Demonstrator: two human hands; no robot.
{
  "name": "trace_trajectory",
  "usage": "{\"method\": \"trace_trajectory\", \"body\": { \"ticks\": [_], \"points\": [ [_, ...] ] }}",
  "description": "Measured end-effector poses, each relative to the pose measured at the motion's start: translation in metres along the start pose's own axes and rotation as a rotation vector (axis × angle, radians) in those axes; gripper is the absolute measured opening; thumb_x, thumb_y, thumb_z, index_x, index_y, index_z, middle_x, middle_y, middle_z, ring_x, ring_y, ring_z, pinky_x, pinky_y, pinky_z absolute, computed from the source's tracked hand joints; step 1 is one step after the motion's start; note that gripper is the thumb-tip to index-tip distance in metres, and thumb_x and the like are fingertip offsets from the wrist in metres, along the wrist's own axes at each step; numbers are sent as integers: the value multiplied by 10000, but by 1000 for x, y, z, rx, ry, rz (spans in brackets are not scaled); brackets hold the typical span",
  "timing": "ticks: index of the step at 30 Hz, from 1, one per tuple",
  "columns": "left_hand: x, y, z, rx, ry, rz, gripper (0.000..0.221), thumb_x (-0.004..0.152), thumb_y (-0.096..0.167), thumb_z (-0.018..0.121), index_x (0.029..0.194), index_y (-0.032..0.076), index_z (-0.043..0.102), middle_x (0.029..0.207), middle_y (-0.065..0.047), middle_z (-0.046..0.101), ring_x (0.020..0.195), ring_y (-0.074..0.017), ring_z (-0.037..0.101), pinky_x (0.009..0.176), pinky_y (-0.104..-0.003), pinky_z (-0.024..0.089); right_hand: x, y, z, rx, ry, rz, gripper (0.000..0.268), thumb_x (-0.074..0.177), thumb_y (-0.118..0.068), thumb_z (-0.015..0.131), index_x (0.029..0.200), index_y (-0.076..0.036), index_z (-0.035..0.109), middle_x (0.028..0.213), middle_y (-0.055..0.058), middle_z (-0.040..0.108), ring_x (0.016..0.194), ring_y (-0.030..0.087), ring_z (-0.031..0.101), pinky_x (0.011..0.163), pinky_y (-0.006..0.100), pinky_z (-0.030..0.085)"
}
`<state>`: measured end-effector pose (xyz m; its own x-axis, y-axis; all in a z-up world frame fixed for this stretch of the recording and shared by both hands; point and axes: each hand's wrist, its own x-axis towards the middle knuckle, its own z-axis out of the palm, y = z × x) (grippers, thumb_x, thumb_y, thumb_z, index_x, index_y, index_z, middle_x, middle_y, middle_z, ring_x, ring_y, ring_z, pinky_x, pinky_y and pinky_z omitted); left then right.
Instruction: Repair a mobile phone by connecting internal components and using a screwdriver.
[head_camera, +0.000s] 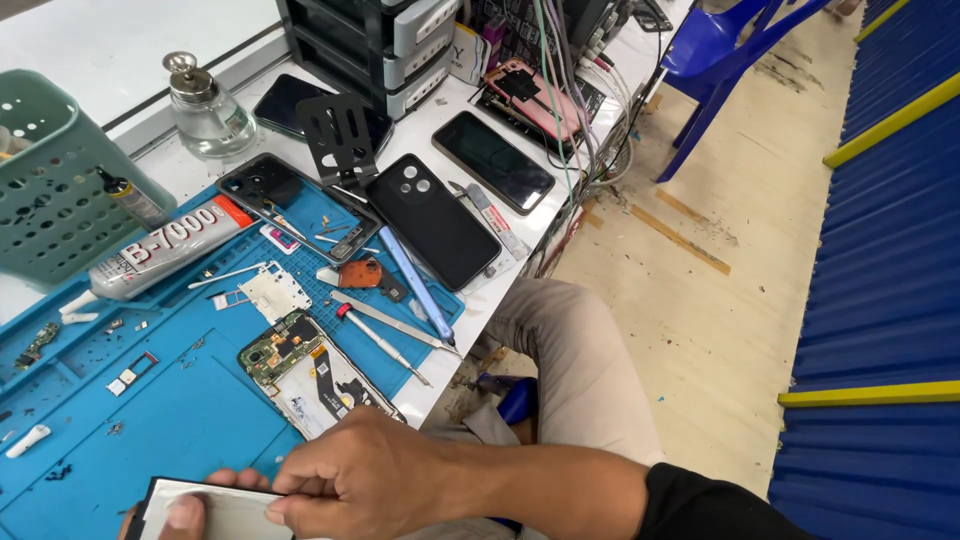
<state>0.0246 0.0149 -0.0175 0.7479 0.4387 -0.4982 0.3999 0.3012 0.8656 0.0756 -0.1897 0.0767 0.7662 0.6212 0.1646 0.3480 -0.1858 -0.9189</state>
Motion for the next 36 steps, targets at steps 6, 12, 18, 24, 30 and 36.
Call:
{"method": "trace_trajectory", "body": {
  "ticks": [6,12,18,24,30,36],
  "points": [
    [-18,43,9,-29,42,-105,368,1040,172,473,1390,65,436,1378,-146,590,1218,-350,596,1061,-524,498,6,0,3,-8,-145,143,297,974,-390,580,912,-112,661,711,-6,653,639,137,614,624,306,496],
    [-20,37,15,-62,123,-84,317,1035,201,565,1339,127,510,1317,-97,654,1149,-297,669,997,-433,559,11,5,12,-61,-92,191,241,909,-345,643,821,-121,643,688,1,670,624,155,643,600,316,501],
    [-18,39,18,-26,120,-92,299,1037,192,571,1315,96,517,1300,-132,660,1121,-332,674,992,-449,560,9,9,20,-48,33,158,210,873,-296,679,797,-102,650,629,6,635,562,134,593,545,306,466],
    [-33,59,23,32,99,-61,382,1019,211,517,1360,56,444,1361,-161,621,1186,-361,637,1018,-507,524,16,4,6,3,-106,218,335,898,-476,604,866,-144,636,613,-44,557,561,127,519,585,301,445],
    [-22,49,15,100,40,-14,517,930,408,506,1310,60,469,1344,-114,646,1250,-271,623,1124,-361,416,18,13,8,-62,-127,114,321,958,-419,562,799,-140,581,605,47,531,544,232,495,553,386,381],
    [-32,33,42,-124,202,263,578,936,453,702,1284,10,574,1215,-155,711,1036,-265,753,914,-395,685,17,13,8,-72,-37,63,316,969,-350,589,752,-135,508,588,37,443,551,191,388,557,359,360]
  ]
}}
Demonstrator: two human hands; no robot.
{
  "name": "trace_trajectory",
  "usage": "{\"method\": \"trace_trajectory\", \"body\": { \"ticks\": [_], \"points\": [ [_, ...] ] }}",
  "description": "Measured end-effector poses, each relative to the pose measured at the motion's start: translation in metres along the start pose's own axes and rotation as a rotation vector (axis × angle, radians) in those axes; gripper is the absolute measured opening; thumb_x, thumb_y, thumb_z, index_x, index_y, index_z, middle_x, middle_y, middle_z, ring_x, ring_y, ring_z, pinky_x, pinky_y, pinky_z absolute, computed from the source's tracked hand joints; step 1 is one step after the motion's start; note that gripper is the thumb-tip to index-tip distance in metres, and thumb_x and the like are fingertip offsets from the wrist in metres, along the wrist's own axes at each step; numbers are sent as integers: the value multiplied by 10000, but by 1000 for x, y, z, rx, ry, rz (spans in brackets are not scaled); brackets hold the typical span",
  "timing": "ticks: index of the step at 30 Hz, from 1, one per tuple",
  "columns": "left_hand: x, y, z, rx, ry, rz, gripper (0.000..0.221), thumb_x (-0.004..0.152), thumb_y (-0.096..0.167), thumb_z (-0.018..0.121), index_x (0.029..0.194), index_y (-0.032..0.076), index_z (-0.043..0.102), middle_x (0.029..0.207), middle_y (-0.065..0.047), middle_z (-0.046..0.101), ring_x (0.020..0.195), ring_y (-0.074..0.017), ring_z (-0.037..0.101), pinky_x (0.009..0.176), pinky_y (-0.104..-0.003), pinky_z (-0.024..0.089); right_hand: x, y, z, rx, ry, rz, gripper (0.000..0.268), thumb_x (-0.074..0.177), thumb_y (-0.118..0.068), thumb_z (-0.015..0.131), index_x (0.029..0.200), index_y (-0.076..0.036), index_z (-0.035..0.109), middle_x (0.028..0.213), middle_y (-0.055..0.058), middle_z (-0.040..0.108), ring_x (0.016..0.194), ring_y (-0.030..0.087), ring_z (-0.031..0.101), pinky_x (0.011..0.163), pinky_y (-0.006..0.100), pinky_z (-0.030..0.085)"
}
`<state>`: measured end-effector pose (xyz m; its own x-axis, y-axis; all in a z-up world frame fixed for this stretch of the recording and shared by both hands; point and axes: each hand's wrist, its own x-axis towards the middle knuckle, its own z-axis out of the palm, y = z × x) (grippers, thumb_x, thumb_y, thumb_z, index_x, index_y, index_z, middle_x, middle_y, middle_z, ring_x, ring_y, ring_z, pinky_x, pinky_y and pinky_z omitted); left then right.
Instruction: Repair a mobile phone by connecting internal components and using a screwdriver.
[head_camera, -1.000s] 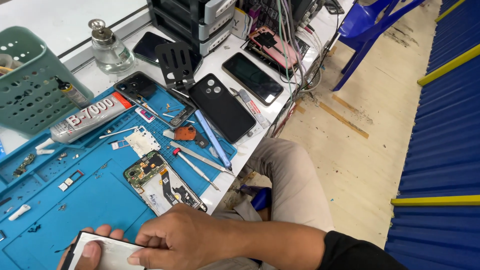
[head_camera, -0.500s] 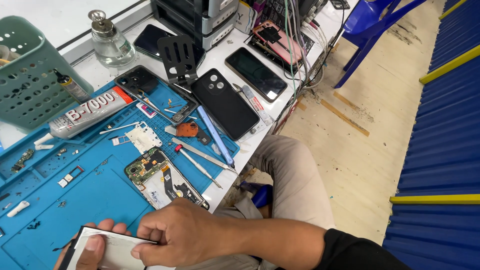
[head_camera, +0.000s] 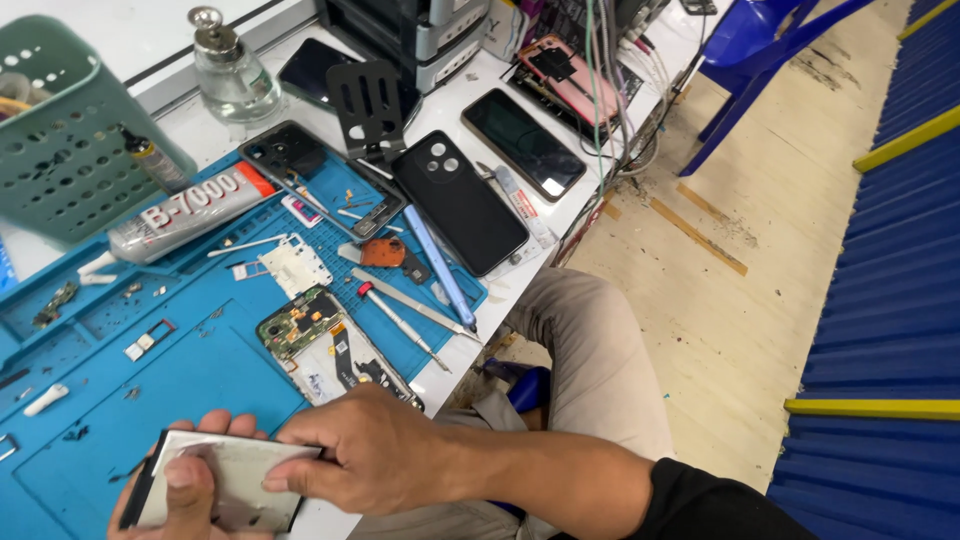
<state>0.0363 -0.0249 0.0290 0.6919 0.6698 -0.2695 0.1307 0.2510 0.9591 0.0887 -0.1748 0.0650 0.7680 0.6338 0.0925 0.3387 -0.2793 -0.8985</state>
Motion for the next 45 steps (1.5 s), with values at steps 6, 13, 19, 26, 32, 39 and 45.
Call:
{"method": "trace_trajectory", "body": {
  "ticks": [6,13,19,26,32,39,45],
  "points": [
    [13,1,-10,-662,-532,-166,491,893,7,619,1357,-134,544,1289,-268,649,1135,-384,655,1001,-480,524,12,16,0,278,25,171,351,945,-442,648,821,-114,661,558,-18,580,509,34,467,460,256,364],
    [22,-39,-2,-802,-502,89,322,994,-23,632,1313,-45,592,1134,-200,739,1046,-287,745,873,-467,619,16,35,11,172,88,108,104,978,-151,758,946,-52,756,561,81,669,511,112,662,534,227,537],
    [16,-20,-7,-730,-444,13,272,969,4,664,1235,-42,622,1016,-144,744,950,-194,730,802,-428,627,15,50,11,206,100,140,113,996,-113,740,964,-4,738,639,119,687,568,139,685,550,248,574],
    [17,-19,-18,-656,-499,-7,223,1027,164,641,1150,-16,685,930,-150,757,880,-199,752,760,-412,644,13,29,11,248,76,172,192,1035,-108,657,911,0,758,610,133,676,575,167,700,547,298,609],
    [6,-17,-29,-432,-505,126,202,1076,167,566,951,51,676,763,-31,653,752,-69,567,664,-269,572,21,22,-2,165,110,-31,147,1049,-85,643,1024,28,734,734,139,658,606,133,602,593,278,555],
    [-5,-43,-35,-150,-496,248,252,1067,178,580,848,83,661,649,9,612,667,-43,478,555,-229,479,12,51,9,381,120,-143,91,946,8,736,888,50,679,712,97,541,492,92,527,524,236,499],
    [-5,-55,-33,-98,-482,207,240,1073,189,571,889,80,678,648,25,606,654,-46,471,554,-203,437,6,65,23,508,205,-107,117,928,43,733,850,48,646,682,70,507,426,67,483,464,192,440]
  ]
}}
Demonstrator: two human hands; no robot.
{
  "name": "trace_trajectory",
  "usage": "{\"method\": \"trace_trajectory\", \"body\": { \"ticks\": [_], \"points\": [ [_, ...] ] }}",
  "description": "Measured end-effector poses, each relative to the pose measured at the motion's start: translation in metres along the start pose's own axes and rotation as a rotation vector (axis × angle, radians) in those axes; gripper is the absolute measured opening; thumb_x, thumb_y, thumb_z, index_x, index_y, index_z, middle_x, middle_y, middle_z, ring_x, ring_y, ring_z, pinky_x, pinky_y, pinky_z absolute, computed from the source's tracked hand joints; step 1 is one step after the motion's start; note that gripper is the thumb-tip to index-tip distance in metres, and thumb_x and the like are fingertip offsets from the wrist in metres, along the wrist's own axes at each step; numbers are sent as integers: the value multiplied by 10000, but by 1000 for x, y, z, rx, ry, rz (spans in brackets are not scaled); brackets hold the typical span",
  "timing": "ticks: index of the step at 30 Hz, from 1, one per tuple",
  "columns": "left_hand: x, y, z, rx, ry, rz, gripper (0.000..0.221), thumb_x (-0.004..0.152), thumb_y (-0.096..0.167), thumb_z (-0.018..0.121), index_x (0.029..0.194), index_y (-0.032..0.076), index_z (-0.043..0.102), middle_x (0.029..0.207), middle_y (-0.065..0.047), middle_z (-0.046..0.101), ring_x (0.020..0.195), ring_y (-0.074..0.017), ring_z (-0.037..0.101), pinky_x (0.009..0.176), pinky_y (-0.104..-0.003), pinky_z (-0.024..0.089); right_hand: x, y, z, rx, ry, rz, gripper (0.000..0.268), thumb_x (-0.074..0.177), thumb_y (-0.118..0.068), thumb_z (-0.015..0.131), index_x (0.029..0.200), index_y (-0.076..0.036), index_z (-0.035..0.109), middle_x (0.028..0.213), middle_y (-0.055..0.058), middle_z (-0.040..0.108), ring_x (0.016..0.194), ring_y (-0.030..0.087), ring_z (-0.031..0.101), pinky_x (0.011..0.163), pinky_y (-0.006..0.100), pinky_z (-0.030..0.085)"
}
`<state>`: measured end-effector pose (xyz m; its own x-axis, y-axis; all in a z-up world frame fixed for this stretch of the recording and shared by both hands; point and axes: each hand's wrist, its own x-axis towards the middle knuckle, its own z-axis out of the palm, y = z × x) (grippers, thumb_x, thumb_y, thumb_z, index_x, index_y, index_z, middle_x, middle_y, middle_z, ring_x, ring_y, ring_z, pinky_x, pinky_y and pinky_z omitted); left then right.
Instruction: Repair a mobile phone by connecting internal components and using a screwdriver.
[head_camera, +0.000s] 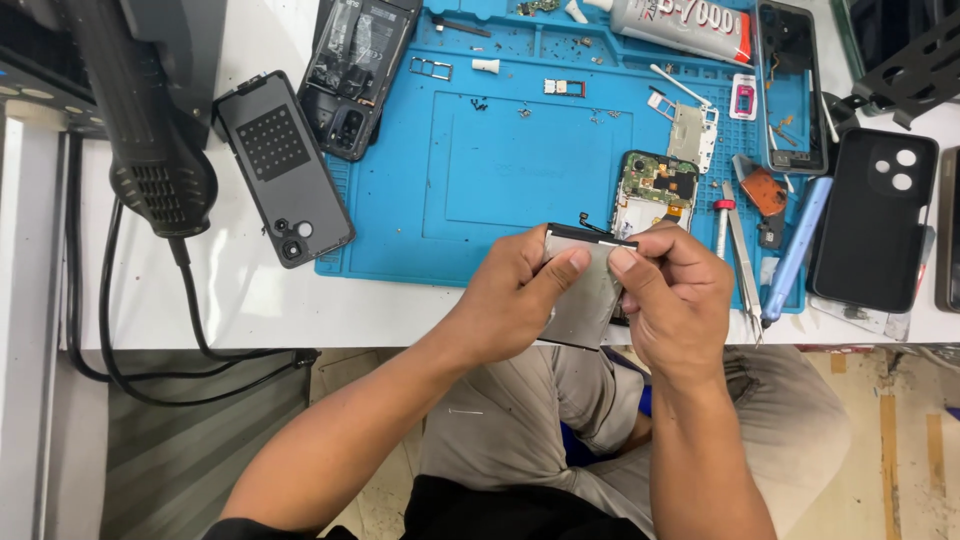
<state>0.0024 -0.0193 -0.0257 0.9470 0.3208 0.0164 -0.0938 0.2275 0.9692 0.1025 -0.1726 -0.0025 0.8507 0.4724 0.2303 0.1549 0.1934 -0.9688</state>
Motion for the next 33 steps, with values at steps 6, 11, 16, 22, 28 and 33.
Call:
{"method": "trace_trajectory", "body": {
  "ticks": [6,11,16,22,28,33],
  "points": [
    [3,37,-2,-27,32,-31,217,1057,236,605,941,61,657,614,36,546,609,-3,428,517,-168,351,0,-9,7,124,71,144,143,1001,-25,695,873,-5,635,694,42,550,440,69,518,440,189,470],
    [1,51,1,164,81,32,311,1073,237,556,826,66,638,525,-24,525,564,-43,471,488,-210,407,-3,-17,6,-16,11,144,204,1025,-94,667,851,6,628,600,84,532,428,132,555,431,229,475],
    [-7,56,-1,318,127,78,356,1074,297,534,847,56,665,543,-99,550,588,-117,514,511,-298,464,-9,-37,9,-230,-224,166,412,1068,-198,561,698,-35,637,465,82,531,395,142,481,434,263,435],
    [-26,43,-9,369,110,-21,399,1091,318,472,866,54,671,545,-133,553,560,-169,520,507,-301,466,-32,-34,28,-90,-242,147,350,1069,-201,493,792,-67,660,522,69,515,434,132,514,483,268,484],
    [-40,52,-24,448,90,-70,386,1090,320,463,927,61,698,583,-117,534,626,-185,554,538,-342,482,-42,-40,36,-42,-277,209,385,1069,-219,509,723,-83,609,483,31,491,455,122,488,481,245,453],
    [-49,75,-52,744,227,-123,332,1102,236,460,984,44,704,546,-186,550,562,-263,557,530,-389,468,-44,-63,20,-373,-506,140,165,907,-181,716,888,-17,730,676,172,687,509,260,645,464,357,512]
  ]
}}
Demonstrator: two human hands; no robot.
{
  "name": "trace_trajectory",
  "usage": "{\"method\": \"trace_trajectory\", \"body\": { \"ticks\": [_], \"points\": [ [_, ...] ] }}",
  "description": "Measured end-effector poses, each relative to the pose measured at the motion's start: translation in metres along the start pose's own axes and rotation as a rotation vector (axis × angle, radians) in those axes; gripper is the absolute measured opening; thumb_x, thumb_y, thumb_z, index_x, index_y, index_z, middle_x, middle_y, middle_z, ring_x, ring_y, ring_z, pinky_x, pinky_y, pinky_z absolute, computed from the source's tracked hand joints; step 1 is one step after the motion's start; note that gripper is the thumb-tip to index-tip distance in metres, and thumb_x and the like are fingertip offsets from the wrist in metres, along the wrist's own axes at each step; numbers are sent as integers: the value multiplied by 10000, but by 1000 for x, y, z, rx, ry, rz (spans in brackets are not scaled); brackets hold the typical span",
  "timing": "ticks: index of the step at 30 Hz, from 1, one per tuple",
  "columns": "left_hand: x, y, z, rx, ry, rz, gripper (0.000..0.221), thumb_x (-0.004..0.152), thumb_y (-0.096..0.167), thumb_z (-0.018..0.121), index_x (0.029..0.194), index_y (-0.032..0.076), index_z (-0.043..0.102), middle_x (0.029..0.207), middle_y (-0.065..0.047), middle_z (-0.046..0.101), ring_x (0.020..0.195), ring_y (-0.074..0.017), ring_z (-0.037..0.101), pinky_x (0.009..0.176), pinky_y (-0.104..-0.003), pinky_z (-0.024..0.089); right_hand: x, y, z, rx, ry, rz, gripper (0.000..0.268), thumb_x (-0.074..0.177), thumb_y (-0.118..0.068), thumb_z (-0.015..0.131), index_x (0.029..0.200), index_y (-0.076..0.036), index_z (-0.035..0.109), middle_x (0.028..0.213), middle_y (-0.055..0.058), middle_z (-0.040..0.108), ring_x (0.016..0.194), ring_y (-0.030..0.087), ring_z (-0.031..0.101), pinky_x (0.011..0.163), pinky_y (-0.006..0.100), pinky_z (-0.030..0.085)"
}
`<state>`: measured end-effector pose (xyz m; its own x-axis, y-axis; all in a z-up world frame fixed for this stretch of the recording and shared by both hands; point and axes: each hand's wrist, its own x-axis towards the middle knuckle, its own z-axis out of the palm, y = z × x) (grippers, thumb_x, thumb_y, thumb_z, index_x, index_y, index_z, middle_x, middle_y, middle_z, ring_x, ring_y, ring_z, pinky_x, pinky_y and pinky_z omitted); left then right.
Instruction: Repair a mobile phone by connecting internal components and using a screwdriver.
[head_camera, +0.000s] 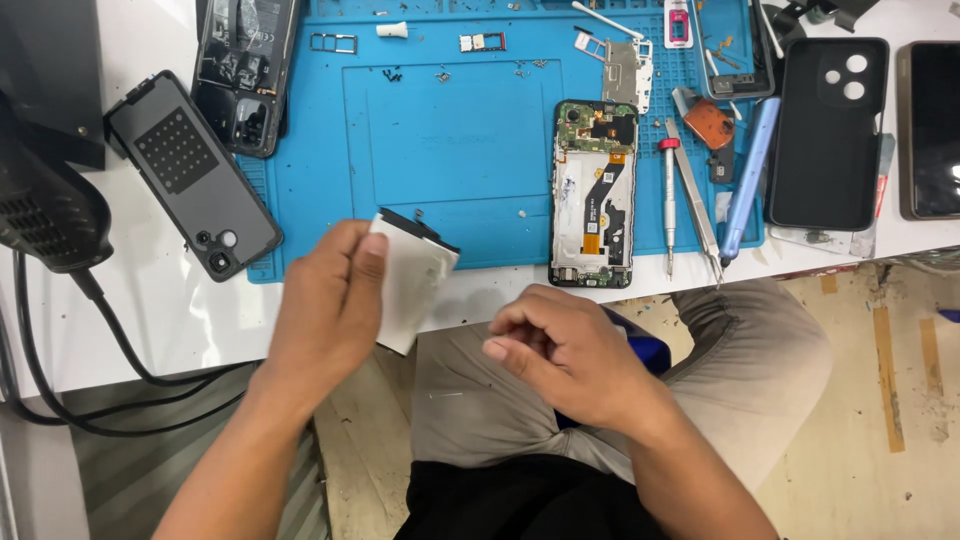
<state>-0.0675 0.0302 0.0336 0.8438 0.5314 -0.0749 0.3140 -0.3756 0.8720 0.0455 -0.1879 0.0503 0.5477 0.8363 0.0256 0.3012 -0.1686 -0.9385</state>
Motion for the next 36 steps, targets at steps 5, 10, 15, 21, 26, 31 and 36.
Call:
{"method": "trace_trajectory", "body": {
  "ticks": [5,10,15,21,26,31,36],
  "points": [
    [12,4,-31,284,77,-97,438,1047,483,538,1114,58,622,586,-92,566,599,-304,602,593,-433,445,-26,16,-28,-216,112,97,177,895,-222,740,915,-47,750,738,98,691,548,187,634,495,297,518],
    [31,-2,-30,623,102,-219,841,870,631,803,1375,42,478,871,-44,681,753,-387,661,652,-531,457,-32,23,-47,-440,342,125,167,906,-150,780,1022,-35,744,860,60,650,594,117,566,585,259,472],
    [39,-8,-24,826,173,-168,874,857,641,846,1378,58,456,1008,-123,737,843,-455,704,608,-589,497,-36,25,-55,-566,392,156,285,874,-179,845,1092,-64,703,995,56,645,582,113,568,702,297,485],
    [32,-24,-23,1104,236,2,776,909,752,772,1232,69,594,993,-109,639,729,-380,671,460,-493,493,-38,25,-55,-532,372,211,352,850,-185,857,1139,-62,699,1045,68,636,598,109,574,677,282,492],
    [35,-14,-18,1093,221,0,796,883,730,773,1242,40,605,1085,-143,607,889,-364,640,489,-484,522,-41,22,-55,-541,367,199,356,849,-198,841,1140,-49,699,1095,83,656,612,119,586,719,303,496],
    [34,-27,-11,1078,283,-4,830,849,682,755,1305,6,600,1116,-116,601,886,-333,635,452,-460,520,-36,22,-47,-561,342,226,405,843,-214,839,1171,-21,702,1162,117,680,662,137,617,677,318,484],
    [40,-29,4,1133,447,88,656,696,625,781,962,48,616,863,-58,579,685,-249,570,385,-395,444,-34,21,-43,-536,344,293,378,840,-238,821,1162,-72,712,1148,82,680,667,134,638,696,305,482]
  ]
}}
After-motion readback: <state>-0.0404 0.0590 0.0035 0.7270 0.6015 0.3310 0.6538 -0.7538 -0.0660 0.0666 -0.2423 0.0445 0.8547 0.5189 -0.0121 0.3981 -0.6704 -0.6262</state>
